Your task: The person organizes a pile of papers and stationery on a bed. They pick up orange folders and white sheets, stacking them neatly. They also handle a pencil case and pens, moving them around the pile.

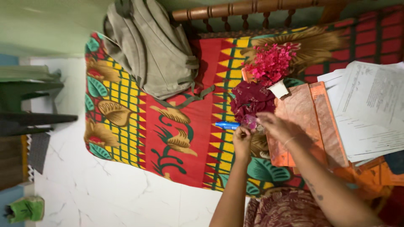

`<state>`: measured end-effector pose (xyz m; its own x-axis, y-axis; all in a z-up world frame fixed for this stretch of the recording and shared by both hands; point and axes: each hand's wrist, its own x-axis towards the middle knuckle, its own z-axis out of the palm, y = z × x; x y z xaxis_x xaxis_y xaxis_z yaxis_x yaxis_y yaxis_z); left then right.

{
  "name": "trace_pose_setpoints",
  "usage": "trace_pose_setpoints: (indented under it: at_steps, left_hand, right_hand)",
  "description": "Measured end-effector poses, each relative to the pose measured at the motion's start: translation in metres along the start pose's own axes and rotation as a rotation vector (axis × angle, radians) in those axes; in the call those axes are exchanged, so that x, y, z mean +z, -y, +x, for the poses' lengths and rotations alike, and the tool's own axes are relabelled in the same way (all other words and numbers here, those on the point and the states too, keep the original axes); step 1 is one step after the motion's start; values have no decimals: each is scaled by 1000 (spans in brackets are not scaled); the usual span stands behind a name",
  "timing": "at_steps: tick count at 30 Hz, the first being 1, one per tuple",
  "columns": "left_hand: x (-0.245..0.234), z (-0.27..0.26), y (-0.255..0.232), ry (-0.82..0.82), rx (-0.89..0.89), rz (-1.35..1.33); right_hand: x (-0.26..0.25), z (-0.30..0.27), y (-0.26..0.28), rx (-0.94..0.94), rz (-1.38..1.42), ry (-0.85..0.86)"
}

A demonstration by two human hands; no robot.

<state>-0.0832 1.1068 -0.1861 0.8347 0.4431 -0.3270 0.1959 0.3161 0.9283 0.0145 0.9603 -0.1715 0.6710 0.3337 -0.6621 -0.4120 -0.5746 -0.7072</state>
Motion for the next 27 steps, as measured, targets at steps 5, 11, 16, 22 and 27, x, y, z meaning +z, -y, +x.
trace_pose_setpoints:
  at_steps: [5, 11, 16, 22, 27]
  left_hand:
    - [5, -19, -33, 22, 241, 78]
    - [5, -76, -88, 130, 248, -43]
    - [-4, -132, -128, 234, 303, -158]
    - [-29, -226, -188, 379, 194, -322]
    - [-41, -320, -233, 558, 147, -339]
  right_hand:
    - [37, -13, -23, -96, 764, 8]
    - [42, -57, -14, -462, 757, 69]
    - [30, -170, 28, -612, 547, -31]
    - [43, -319, 56, -784, 461, -140]
    - [73, -417, 45, -854, 333, -243]
